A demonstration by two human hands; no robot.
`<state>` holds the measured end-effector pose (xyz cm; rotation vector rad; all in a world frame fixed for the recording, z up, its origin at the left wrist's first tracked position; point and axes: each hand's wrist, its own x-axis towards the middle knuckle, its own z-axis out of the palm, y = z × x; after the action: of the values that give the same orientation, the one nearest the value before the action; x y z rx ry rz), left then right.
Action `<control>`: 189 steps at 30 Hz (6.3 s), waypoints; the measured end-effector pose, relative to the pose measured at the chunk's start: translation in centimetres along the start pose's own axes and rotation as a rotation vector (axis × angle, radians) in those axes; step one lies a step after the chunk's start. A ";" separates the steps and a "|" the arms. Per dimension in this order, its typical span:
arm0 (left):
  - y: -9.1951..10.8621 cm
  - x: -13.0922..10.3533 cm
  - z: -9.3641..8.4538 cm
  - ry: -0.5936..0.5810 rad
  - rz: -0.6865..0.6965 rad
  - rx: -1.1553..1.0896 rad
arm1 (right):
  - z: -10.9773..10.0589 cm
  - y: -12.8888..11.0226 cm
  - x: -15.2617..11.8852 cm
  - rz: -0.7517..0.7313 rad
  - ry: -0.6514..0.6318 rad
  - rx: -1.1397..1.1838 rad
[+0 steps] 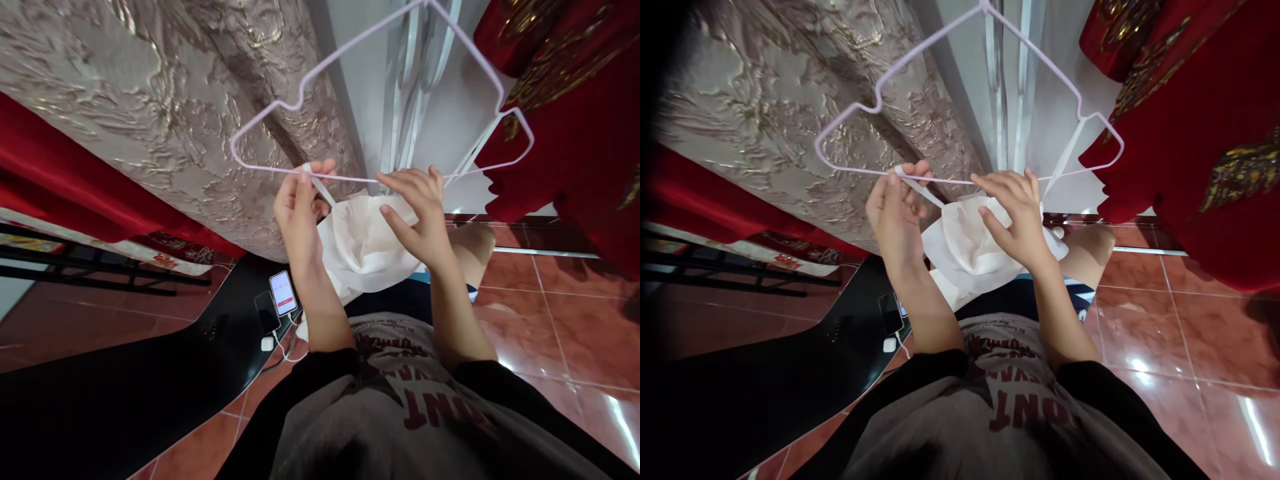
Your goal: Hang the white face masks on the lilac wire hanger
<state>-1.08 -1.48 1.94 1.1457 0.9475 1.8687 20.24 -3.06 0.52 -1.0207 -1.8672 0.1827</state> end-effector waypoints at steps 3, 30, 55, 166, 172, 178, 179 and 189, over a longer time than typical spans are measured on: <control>0.3 -0.7 2.3 -0.004 0.023 -0.140 | 0.3 -0.1 -0.4 -0.042 0.280 0.074; -1.6 0.1 2.0 -0.026 0.086 -0.111 | -1.6 1.4 0.4 0.142 0.396 0.214; -1.7 -0.7 1.2 0.046 0.059 0.010 | -3.5 1.8 1.4 0.057 0.135 -0.046; -1.0 0.0 2.0 -0.001 -0.032 -0.198 | -0.4 7.8 -2.3 0.221 0.538 0.368; -1.5 0.4 2.0 0.003 0.008 -0.222 | -2.0 4.9 -2.5 0.254 0.490 0.410; -1.7 0.4 2.2 0.017 -0.045 -0.208 | -5.2 2.9 2.0 -0.023 0.681 0.362; -1.6 0.4 2.1 0.010 -0.059 -0.203 | -6.0 3.6 2.8 -0.074 0.739 0.335; -1.9 0.5 2.5 0.031 -0.167 -0.168 | -7.6 4.9 1.0 -0.128 1.059 0.187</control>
<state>1.46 0.35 1.36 0.9114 0.8577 1.7982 28.92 -1.40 2.66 -0.6490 -0.9139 -0.2277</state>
